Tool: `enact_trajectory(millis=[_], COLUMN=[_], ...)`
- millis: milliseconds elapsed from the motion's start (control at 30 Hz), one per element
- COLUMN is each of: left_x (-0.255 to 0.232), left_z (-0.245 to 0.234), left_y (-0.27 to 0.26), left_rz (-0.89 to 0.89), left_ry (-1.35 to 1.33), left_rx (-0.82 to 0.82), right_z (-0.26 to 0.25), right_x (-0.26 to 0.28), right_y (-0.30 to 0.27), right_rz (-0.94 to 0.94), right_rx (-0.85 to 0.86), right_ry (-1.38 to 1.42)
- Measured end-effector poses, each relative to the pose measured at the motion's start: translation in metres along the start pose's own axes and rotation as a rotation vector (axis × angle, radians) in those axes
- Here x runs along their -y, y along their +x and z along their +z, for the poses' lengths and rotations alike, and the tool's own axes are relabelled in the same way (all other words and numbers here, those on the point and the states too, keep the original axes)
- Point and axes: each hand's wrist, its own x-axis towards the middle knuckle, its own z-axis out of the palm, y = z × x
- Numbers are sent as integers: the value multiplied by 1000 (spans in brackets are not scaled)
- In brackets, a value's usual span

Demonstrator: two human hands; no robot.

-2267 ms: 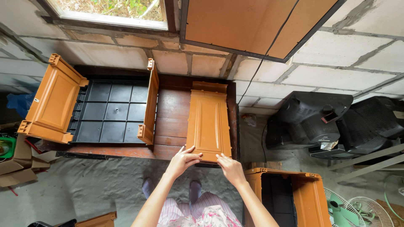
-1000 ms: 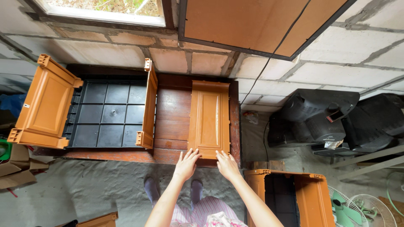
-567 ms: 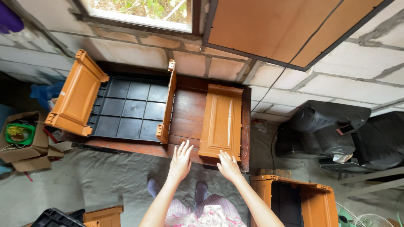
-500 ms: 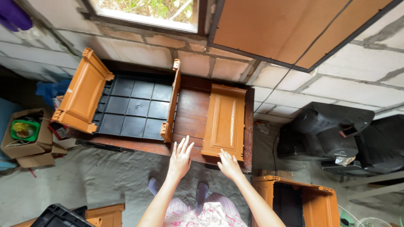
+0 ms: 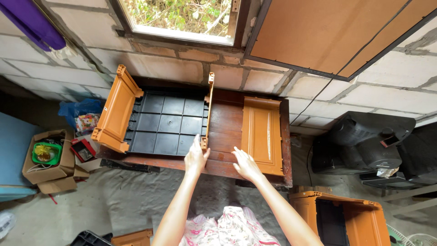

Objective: The person assembles a brown plastic storage crate by unfolding its sides and inserting the base panel. They then handle additional crate parts, placing them on a wooden table.

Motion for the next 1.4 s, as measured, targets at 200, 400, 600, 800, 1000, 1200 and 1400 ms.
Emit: enact_trajectory(millis=[200, 400, 600, 800, 1000, 1200, 1400], left_x=[16, 35, 60, 77, 87, 81, 49], left_z=[-3, -57, -117, -160, -187, -208, -227], left_y=[11, 14, 3, -2, -3, 1, 2], left_rz=[11, 111, 164, 164, 154, 87, 64], left_ry=[-45, -94, -84, -80, -58, -96, -288], left_rx=[166, 295, 423, 513, 562, 566, 630], right_z=[-12, -21, -38, -51, -48, -38, -66], right_x=[49, 83, 117, 156, 170, 162, 164], right_y=[31, 57, 75, 81, 88, 86, 84], right_rz=[-1, -8, 61, 50, 47, -58, -256], right_rx=[-90, -213, -277, -316, -207, -275, -457], right_ry=[5, 33, 101, 184, 57, 57, 166])
